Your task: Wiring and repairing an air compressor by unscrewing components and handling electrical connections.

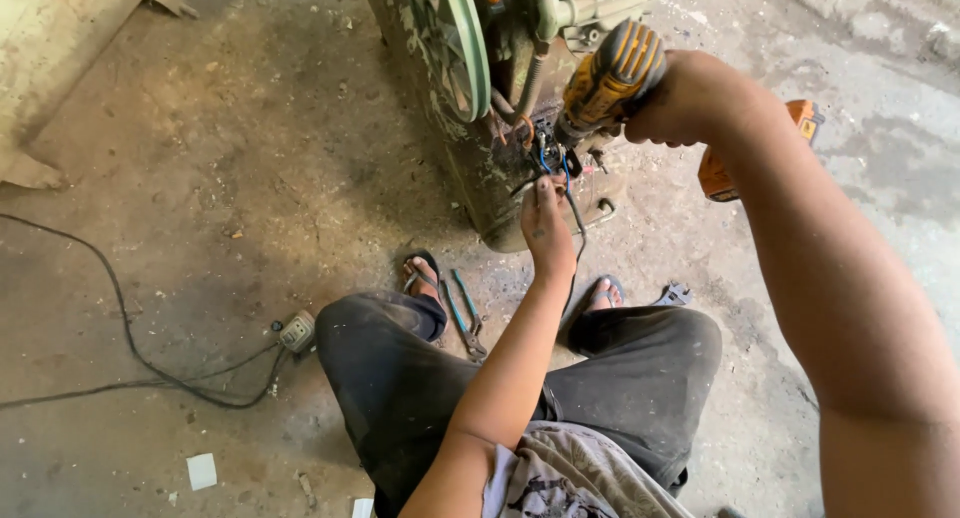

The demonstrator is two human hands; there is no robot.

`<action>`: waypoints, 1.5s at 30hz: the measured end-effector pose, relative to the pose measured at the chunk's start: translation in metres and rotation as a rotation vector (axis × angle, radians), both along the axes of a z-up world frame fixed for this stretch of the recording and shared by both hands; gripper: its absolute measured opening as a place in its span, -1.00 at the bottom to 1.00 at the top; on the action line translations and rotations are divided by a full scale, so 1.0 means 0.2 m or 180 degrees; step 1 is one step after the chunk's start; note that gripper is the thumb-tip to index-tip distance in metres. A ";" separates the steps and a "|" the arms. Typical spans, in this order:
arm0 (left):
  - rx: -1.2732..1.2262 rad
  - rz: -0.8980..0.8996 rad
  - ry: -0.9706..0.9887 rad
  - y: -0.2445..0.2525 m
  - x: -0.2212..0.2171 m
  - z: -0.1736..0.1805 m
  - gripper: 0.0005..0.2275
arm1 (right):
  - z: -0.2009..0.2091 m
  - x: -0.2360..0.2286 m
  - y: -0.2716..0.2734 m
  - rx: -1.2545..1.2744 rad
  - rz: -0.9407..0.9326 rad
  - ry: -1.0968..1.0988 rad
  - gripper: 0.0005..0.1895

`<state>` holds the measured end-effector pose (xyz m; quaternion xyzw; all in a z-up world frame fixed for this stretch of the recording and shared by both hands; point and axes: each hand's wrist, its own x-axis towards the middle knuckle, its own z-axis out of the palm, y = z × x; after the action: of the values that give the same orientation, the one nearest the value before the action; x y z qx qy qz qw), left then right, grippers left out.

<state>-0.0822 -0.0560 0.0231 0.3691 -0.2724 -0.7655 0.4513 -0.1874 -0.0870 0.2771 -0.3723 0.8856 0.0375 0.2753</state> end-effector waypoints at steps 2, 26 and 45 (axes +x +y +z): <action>-0.0312 -0.0143 -0.0109 -0.01 -0.01 0.04 -0.75 | 0.00 0.00 0.00 -0.0007 -0.0019 -0.0072 -0.72; 0.0348 0.0039 0.0031 0.04 -0.12 -0.10 -0.87 | -0.02 -0.05 -0.02 0.0143 0.0533 0.0337 -0.67; 0.1117 0.0064 -0.0176 0.06 -0.20 -0.01 -0.77 | -0.04 -0.04 -0.02 0.0108 0.0621 0.0490 -0.76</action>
<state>-0.1230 -0.0447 0.0201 0.4658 -0.1432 -0.7862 0.3800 -0.1949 -0.0914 0.2691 -0.4480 0.8629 0.1075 0.2078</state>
